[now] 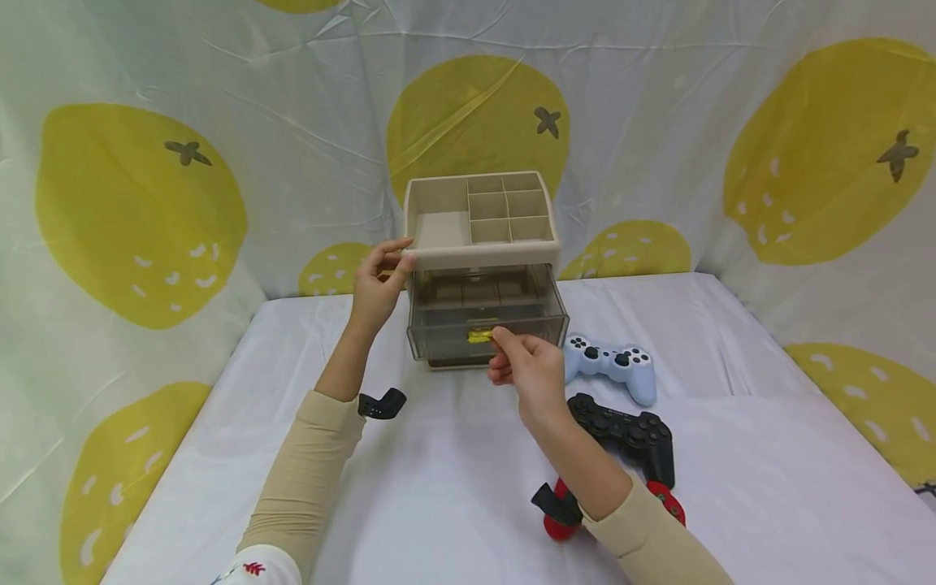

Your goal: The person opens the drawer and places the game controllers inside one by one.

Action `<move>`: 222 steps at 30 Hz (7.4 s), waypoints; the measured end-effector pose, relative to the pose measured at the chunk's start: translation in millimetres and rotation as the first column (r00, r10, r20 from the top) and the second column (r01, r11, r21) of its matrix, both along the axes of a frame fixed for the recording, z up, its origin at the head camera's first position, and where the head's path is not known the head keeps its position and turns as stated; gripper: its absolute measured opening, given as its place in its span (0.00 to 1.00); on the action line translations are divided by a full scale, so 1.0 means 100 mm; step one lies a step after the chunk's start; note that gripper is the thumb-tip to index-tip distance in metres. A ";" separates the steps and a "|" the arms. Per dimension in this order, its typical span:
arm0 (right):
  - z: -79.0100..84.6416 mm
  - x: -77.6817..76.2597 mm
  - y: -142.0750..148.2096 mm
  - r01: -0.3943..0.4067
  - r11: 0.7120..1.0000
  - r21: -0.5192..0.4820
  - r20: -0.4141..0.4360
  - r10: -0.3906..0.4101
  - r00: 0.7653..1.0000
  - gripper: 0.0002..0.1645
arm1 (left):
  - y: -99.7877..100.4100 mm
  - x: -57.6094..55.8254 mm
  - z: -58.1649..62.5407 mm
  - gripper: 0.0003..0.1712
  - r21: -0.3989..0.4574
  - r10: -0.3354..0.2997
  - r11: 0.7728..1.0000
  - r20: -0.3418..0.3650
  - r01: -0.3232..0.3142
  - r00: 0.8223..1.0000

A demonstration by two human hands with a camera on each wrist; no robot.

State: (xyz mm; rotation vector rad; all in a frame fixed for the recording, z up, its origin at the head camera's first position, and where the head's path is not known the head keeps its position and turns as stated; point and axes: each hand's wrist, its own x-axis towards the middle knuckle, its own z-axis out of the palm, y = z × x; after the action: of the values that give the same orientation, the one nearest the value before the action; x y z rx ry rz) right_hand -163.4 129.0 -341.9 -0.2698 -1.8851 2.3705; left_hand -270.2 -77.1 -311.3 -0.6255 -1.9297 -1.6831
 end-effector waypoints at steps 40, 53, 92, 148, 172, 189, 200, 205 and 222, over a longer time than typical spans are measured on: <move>0.04 0.32 0.88 -0.019 0.992 0.126 -0.082 0.029 0.996 0.12 | 0.00 -0.04 -0.01 0.15 0.017 -0.009 1.000 -0.003 0.009 1.000; -0.35 -0.27 2.13 -0.183 0.803 0.568 0.160 0.111 0.981 0.39 | 0.00 -0.04 -0.01 0.15 0.023 -0.015 1.000 -0.015 0.016 1.000; -0.90 -0.70 2.47 -0.549 0.558 0.622 0.441 0.330 0.835 0.55 | -0.01 -0.03 -0.03 0.16 0.019 -0.027 0.999 0.006 0.027 1.000; -0.33 -0.21 2.38 -0.475 0.872 0.113 -0.165 0.488 0.857 0.36 | 0.01 -0.03 -0.04 0.16 0.032 -0.024 0.999 -0.009 0.024 1.000; 0.21 -0.17 2.37 -0.544 0.838 0.047 -0.320 0.528 0.786 0.34 | -0.02 -0.33 -0.30 0.16 0.039 -0.018 0.999 -0.039 0.020 0.999; 0.53 -0.31 2.27 -0.556 0.827 0.079 -0.264 0.555 0.788 0.33 | -0.02 -0.06 -0.08 0.16 0.031 -0.001 1.000 -0.008 0.001 1.000; 0.66 -0.41 1.63 -0.592 0.806 0.029 -0.207 0.584 0.785 0.32 | -0.03 -0.30 -0.27 0.16 0.045 0.005 0.999 -0.025 -0.004 1.000; 0.68 -0.45 1.38 -0.578 0.816 0.015 -0.189 0.570 0.799 0.32 | -0.02 -0.33 -0.31 0.16 0.042 0.002 0.999 -0.029 0.000 1.000; 0.74 -0.49 0.92 -0.587 0.808 0.050 -0.129 0.588 0.798 0.38 | 0.08 -0.03 -0.06 0.15 0.016 0.018 1.000 -0.015 -0.018 1.000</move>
State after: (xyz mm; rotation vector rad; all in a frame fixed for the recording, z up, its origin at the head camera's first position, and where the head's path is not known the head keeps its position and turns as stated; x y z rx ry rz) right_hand -212.6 220.8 -268.3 0.5640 -2.1383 2.6396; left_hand -273.3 -69.0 -317.3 -0.6114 -1.9043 -1.6768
